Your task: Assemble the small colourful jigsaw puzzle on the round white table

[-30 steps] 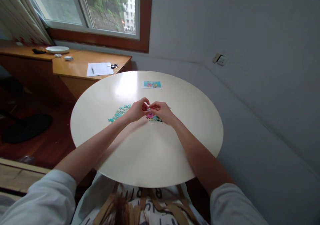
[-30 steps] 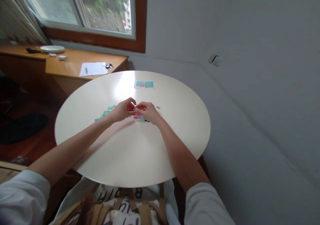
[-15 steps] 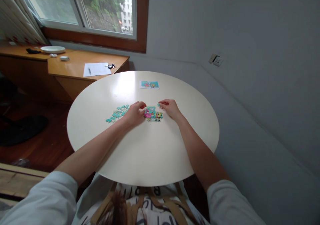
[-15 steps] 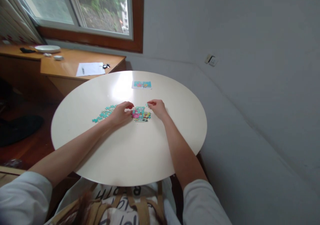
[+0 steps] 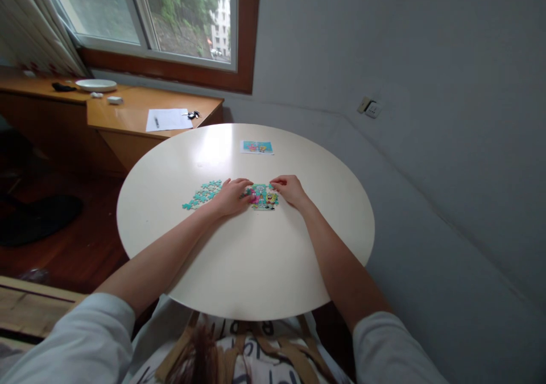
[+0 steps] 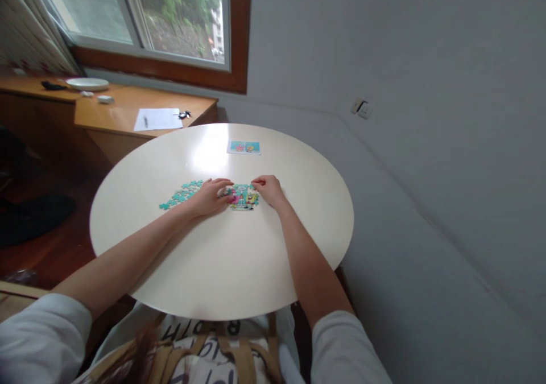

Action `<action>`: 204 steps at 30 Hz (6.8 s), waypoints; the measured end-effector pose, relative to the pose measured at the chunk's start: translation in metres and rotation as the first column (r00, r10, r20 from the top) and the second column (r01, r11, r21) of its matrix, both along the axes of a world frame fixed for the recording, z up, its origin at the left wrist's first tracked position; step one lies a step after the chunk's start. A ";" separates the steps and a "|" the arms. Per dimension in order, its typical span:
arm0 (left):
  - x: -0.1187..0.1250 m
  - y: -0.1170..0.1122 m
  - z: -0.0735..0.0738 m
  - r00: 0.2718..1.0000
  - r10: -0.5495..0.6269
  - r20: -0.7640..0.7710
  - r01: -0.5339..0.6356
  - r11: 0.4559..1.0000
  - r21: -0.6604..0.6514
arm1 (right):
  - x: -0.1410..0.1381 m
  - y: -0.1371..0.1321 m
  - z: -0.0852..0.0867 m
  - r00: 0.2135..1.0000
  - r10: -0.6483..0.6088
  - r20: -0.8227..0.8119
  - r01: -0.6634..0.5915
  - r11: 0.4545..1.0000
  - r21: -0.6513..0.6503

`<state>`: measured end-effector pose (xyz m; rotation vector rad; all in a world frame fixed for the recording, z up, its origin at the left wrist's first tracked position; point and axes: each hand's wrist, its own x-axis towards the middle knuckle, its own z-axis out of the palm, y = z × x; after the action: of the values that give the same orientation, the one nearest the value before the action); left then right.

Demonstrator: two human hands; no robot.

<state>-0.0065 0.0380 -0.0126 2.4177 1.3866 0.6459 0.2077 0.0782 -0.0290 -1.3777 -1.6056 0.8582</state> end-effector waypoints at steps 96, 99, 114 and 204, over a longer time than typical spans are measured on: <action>-0.008 0.001 0.002 0.968 0.164 -0.191 -0.174 0.984 -0.034 | -0.013 -0.020 0.021 0.836 -0.037 0.547 -0.089 0.975 0.204; -0.008 0.000 0.003 0.968 0.161 -0.193 -0.170 0.985 -0.035 | -0.013 -0.020 0.021 0.831 -0.027 0.555 -0.094 0.977 0.189; -0.015 0.006 0.001 0.951 0.267 -0.155 -0.275 0.961 -0.035 | -0.006 -0.020 0.022 0.830 -0.005 0.557 -0.093 0.985 0.148; -0.002 -0.001 0.005 0.999 0.038 -0.027 -0.038 0.999 -0.018 | 0.021 -0.021 0.032 0.813 0.012 0.582 -0.041 0.998 0.037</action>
<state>-0.0084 0.0371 -0.0080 2.3996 1.4455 0.6100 0.2290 0.0576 0.0032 -1.6901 -2.0907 0.4130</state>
